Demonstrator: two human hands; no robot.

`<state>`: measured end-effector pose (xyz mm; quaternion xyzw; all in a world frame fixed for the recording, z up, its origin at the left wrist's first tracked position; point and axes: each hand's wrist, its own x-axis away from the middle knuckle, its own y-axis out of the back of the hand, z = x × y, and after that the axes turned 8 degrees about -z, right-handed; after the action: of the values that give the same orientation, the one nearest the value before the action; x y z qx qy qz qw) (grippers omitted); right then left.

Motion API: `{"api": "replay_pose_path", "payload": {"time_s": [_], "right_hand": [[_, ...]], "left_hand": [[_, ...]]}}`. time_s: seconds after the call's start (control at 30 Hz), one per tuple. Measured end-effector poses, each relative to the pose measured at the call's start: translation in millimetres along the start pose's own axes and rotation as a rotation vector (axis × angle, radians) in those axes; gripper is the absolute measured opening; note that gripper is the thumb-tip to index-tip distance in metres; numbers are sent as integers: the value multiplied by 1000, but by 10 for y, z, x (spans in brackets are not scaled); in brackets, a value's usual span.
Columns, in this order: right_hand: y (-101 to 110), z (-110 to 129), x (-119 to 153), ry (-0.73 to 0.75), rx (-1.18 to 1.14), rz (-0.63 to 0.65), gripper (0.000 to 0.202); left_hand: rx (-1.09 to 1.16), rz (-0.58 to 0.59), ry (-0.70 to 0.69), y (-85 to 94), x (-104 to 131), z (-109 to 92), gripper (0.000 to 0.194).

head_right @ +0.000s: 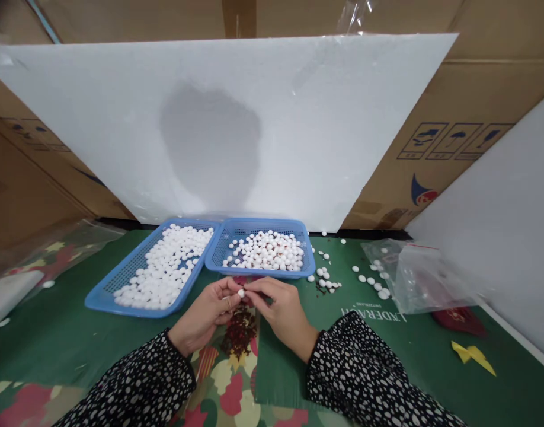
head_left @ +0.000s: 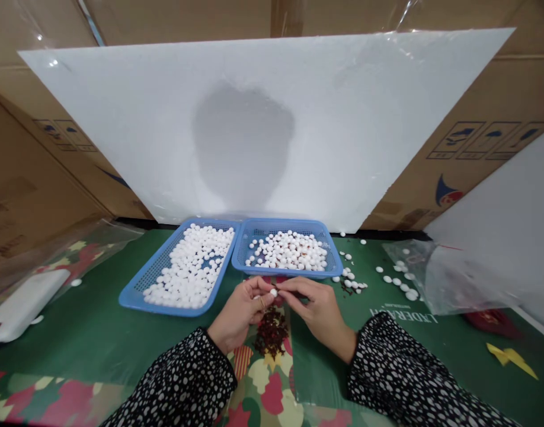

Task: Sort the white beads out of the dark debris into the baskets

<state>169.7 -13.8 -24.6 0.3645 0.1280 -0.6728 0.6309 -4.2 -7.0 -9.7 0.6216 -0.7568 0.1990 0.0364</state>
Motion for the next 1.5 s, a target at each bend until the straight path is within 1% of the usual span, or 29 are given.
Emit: {"api": "replay_pose_path", "payload": {"time_s": [0.1, 0.23, 0.47, 0.57, 0.67, 0.77, 0.83, 0.93, 1.0, 1.03, 1.1, 1.17, 1.23, 1.3, 1.37, 1.43, 1.5], "right_hand": [[-22, 27, 6, -30, -49, -16, 15], [-32, 42, 1, -31, -75, 3, 18], [-26, 6, 33, 50, -31, 78, 19], [-45, 28, 22, 100, -11, 66, 17], [-35, 41, -87, 136, 22, 8, 12], [39, -33, -300, 151, 146, -85, 7], [105, -122, -445, 112, 235, -159, 8], [172, -212, -543, 66, 274, -153, 9], [175, -202, -495, 102, 278, -97, 11], [163, -179, -442, 141, 279, -37, 13], [116, -122, -306, 218, 301, 141, 17], [47, -84, -173, 232, 354, 322, 21], [-27, -88, -81, 192, 422, 430, 24], [-87, -130, -42, 158, 466, 482, 29], [-118, -180, -41, 137, 484, 512, 32], [-119, -206, -47, 107, 488, 522, 29], [-102, -187, -36, 70, 480, 507, 22]], "left_hand": [[45, -23, -27, -6, 4, -8, 33], [43, -50, -51, -18, 1, -7, 34], [27, -88, -59, -23, -6, 35, 34], [18, -77, -73, -24, 1, 6, 33], [-55, -66, -114, -13, -9, -45, 27], [-181, -111, -159, 3, -41, -66, 27], [-239, -155, -163, 8, -66, -55, 30], [-259, -202, -150, 8, -92, -29, 32], [-252, -245, -152, 16, -99, -19, 36], [-251, -267, -156, 25, -99, -17, 41], [-237, -289, -159, 47, -94, -23, 51], [-201, -270, -143, 69, -80, -38, 55], [-142, -226, -95, 81, -58, -60, 51], [-79, -179, -46, 77, -33, -82, 41], [-30, -129, -29, 58, -12, -94, 28], [-26, -94, -42, 35, 1, -95, 19], [-59, -69, -55, 17, 6, -89, 18]]}}
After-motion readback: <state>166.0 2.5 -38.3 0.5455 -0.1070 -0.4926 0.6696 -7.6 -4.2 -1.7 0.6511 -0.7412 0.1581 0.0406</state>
